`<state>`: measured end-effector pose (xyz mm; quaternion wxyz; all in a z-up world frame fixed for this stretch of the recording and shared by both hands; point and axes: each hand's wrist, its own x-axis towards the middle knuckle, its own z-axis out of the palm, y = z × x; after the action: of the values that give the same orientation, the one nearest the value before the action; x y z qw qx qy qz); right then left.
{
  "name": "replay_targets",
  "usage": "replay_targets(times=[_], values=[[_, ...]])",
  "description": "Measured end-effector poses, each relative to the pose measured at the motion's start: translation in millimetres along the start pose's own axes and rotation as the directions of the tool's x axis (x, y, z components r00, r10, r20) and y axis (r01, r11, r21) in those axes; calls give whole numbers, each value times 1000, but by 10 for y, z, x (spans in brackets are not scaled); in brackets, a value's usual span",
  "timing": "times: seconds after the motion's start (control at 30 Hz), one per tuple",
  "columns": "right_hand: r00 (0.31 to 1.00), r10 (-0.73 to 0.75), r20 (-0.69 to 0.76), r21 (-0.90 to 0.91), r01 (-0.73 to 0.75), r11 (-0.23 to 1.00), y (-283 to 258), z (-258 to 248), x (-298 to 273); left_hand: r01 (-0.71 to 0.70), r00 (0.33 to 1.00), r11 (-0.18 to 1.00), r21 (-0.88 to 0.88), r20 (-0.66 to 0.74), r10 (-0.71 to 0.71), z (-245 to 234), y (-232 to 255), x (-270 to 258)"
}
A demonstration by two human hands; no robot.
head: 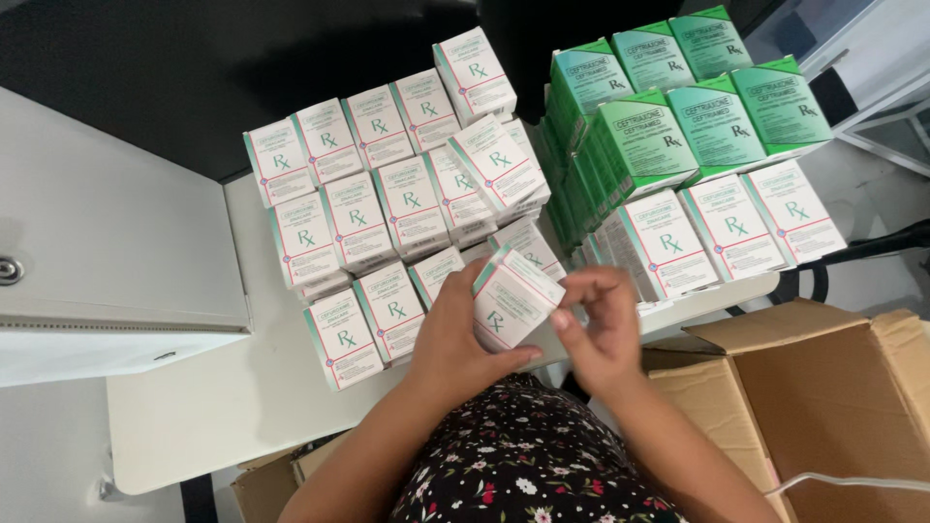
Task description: The person picks up small white and green medicine boxes from a table, opens them, and places them into a large cardboard box. The person repeats this process multiple times, handling each box individually.
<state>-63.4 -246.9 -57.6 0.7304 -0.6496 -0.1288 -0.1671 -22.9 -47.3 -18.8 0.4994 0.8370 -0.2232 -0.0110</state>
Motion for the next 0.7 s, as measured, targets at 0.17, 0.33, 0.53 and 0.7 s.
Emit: replay_targets(times=[0.17,0.33,0.53,0.7], values=[[970,99,222,-322,-23,946,-449,-190,300,-221,970,942,253,-42,238,-174,-88,-5],[935,227,272,-382,-111,918,-662,-75,457,-311,946,904,294,6,323,-244,-91,-17],[924,213,317,-478,-39,877,-752,-23,471,-307,950,879,366,54,309,-266,-77,-27],[957,243,160,-700,-63,711,-676,47,319,-310,948,902,300,31,315,-233,-150,-25]])
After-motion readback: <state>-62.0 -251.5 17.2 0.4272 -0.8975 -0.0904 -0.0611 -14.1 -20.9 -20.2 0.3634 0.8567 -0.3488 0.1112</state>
